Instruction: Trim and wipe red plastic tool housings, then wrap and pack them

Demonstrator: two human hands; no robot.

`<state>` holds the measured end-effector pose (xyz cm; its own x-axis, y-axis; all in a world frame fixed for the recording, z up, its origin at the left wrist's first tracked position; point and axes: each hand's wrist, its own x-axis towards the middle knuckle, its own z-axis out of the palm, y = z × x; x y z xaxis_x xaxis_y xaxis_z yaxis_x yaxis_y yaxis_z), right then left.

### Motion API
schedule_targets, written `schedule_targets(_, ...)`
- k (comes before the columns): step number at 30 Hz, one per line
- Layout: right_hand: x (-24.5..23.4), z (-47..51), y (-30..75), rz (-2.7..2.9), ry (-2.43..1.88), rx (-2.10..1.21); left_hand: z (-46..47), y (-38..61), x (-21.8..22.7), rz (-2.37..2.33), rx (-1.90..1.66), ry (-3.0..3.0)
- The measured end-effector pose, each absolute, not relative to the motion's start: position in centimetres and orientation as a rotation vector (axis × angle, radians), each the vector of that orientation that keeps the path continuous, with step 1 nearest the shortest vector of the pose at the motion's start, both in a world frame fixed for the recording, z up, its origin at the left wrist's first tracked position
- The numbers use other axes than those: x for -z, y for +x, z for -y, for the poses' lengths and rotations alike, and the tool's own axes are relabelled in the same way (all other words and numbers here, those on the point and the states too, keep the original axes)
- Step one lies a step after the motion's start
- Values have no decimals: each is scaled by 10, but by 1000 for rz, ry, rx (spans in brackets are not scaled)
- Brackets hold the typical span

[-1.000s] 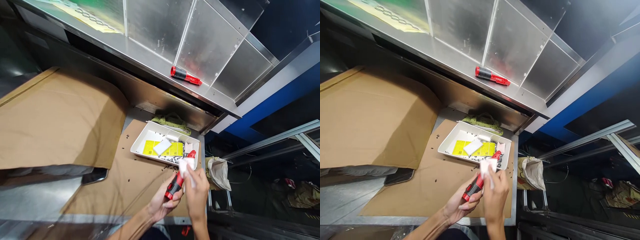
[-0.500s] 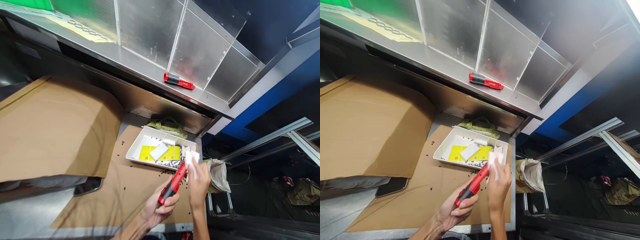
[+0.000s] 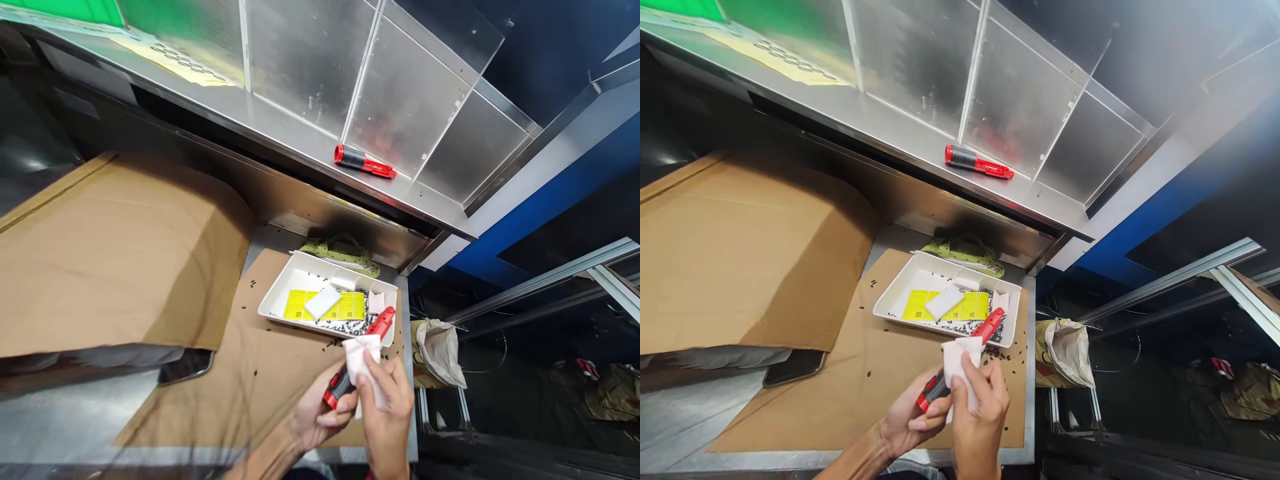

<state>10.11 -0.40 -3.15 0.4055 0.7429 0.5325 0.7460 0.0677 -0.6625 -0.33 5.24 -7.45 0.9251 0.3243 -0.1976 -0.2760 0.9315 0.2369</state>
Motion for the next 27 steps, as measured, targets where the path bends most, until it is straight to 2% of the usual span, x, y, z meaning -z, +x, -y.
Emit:
schedule_targets(5,30,-4,136,1333,-1745,158,-49,0,67,-483,-193,551)
schedule_targets(10,43,15,121,1474,-1615,-32,-52,4,68,-622,-212,696)
schedule_targets(18,50,7,128,1407,-1741,74,-53,-2,68,-564,-281,714)
schedule_targets(21,52,10,122,1423,-1706,39,-51,-1,73,-618,-290,852)
schedule_targets(27,41,-5,134,1307,-1899,140,-44,2,80,-594,-439,1040)
